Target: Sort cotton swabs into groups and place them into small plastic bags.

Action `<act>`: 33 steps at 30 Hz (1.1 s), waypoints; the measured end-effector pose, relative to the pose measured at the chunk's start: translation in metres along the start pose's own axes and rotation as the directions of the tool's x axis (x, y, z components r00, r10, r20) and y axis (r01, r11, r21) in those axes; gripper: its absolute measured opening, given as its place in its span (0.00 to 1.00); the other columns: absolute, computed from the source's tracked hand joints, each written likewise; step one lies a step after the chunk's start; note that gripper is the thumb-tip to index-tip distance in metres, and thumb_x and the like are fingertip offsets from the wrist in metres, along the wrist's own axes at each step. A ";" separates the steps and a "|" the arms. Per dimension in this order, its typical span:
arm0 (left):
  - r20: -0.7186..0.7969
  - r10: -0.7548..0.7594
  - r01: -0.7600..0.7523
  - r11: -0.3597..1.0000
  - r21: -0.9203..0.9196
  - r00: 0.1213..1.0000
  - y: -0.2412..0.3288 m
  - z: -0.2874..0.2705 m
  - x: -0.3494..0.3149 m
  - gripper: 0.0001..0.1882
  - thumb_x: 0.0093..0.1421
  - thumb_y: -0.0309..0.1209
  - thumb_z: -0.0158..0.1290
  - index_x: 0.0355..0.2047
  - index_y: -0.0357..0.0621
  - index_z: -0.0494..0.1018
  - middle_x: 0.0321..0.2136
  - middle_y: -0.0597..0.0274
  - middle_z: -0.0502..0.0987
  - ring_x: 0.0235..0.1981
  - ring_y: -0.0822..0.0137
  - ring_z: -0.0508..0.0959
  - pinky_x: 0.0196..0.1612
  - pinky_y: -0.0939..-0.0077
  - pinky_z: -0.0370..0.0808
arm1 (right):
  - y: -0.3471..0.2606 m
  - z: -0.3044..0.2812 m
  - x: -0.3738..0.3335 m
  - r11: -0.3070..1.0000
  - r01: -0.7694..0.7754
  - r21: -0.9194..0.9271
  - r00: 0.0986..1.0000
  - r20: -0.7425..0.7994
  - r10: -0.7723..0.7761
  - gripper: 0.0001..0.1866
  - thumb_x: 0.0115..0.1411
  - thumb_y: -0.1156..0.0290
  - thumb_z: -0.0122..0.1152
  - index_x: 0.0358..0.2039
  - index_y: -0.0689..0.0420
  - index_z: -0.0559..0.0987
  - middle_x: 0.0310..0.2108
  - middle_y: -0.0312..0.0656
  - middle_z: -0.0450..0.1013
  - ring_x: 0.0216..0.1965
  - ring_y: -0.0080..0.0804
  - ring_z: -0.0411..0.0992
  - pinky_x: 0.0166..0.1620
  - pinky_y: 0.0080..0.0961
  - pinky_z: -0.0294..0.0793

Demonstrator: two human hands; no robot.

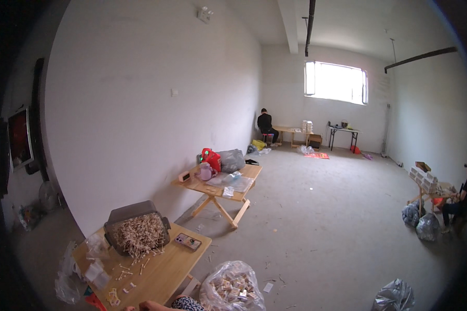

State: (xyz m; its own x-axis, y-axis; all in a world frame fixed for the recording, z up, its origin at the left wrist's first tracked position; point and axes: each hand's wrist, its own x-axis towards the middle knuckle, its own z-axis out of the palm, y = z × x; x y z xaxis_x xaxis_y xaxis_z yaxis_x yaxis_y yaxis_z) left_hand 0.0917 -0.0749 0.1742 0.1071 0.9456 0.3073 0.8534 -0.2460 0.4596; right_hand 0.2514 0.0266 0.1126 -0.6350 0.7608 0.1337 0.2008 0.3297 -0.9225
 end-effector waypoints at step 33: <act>-0.113 -0.430 0.443 0.885 0.143 0.896 -0.157 0.006 -0.091 0.30 0.41 0.48 0.70 0.43 0.54 0.73 0.41 0.65 0.76 0.48 0.56 0.74 0.57 0.50 0.61 | 0.050 0.034 -0.002 0.971 -0.221 -0.093 0.844 0.480 0.238 0.15 0.66 0.62 0.59 0.40 0.64 0.81 0.30 0.38 0.79 0.33 0.23 0.75 0.39 0.21 0.75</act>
State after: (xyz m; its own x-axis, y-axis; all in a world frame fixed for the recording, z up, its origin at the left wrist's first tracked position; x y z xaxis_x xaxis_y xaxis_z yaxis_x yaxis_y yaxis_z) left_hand -0.0485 -0.1208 0.0693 -0.3286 0.9286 0.1723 0.8757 0.2312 0.4240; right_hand 0.2373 0.0230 0.0543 -0.8466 0.4522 -0.2807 0.4047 0.2044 -0.8913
